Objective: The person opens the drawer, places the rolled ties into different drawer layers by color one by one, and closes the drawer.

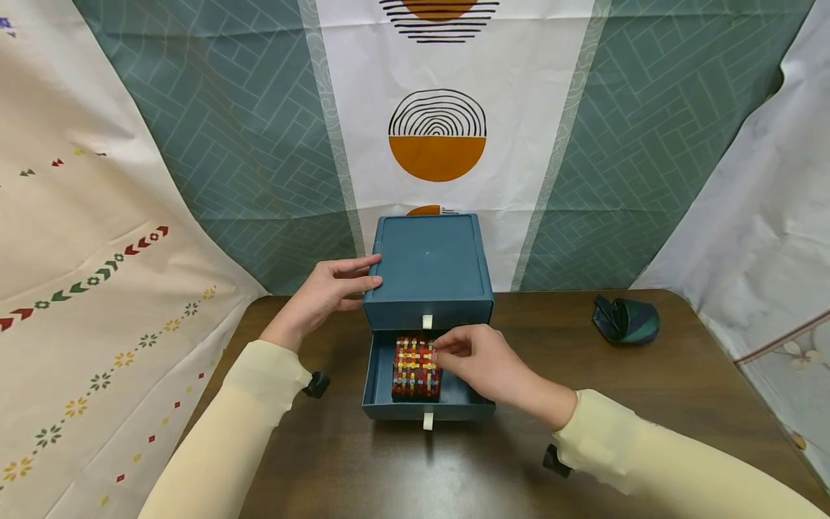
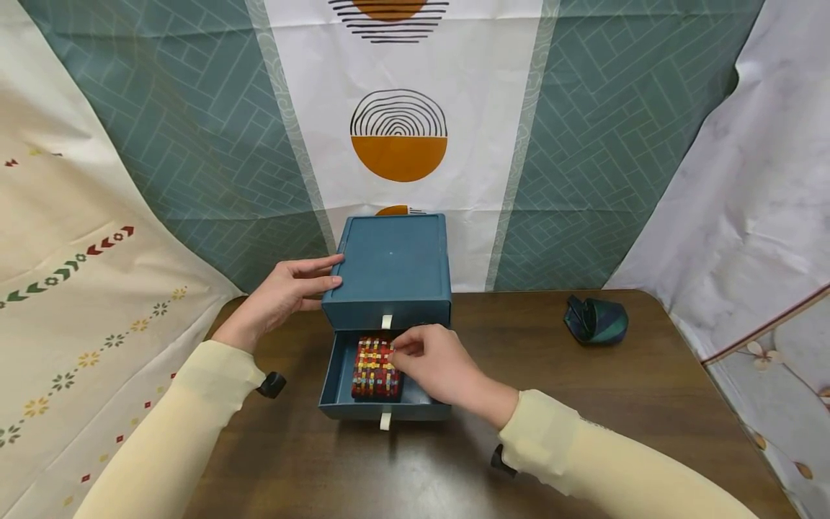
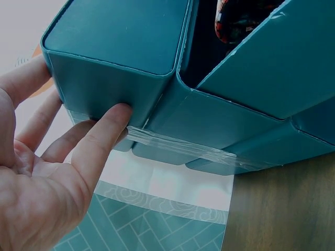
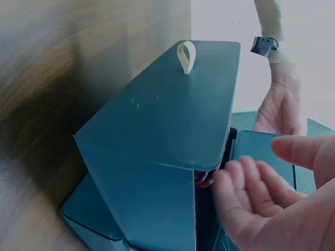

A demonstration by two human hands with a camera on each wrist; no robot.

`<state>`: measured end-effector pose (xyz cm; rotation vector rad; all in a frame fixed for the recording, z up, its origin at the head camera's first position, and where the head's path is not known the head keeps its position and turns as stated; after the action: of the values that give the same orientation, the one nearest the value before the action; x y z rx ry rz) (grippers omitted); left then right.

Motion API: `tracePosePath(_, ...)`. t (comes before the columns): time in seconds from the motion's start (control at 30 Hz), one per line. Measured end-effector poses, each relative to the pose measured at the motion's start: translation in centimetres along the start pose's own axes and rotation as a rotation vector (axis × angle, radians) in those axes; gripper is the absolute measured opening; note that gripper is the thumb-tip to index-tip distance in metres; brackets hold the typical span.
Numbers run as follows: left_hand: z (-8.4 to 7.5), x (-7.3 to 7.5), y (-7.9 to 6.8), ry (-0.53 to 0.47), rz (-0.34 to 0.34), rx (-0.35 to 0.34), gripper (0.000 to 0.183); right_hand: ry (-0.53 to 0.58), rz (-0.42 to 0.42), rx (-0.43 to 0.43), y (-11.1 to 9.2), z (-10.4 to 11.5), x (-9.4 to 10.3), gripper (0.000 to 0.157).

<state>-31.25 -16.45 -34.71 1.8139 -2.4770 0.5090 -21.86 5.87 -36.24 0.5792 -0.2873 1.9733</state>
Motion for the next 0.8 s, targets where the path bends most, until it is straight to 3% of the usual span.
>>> tracePosePath(0.27, 0.2, 0.0, 0.1, 0.0, -0.008, -0.011, 0.054, 0.081, 0.024, 0.088, -1.3, 1.4, -0.5, 0.014)
tracePosePath(0.63, 0.1, 0.0, 0.0, 0.004, -0.012, -0.017, 0.054, 0.245, 0.124, 0.064, -3.0, 1.6, -2.6, 0.016)
tracePosePath(0.8, 0.1, 0.0, 0.1, 0.004, -0.01, -0.02, 0.055, 0.259, 0.177, 0.04, -3.7, 1.7, -3.7, 0.014)
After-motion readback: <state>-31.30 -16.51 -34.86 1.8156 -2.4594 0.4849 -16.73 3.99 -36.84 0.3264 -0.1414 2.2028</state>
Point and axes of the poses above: each hand's wrist, its own y-axis towards the middle knuckle, its own x-axis out of the back of the hand, z = x × y, the point moved 8 cm from there along y, towards the middle knuckle, and after that the axes turned 7 degrees about x, right-handed, at the moved point
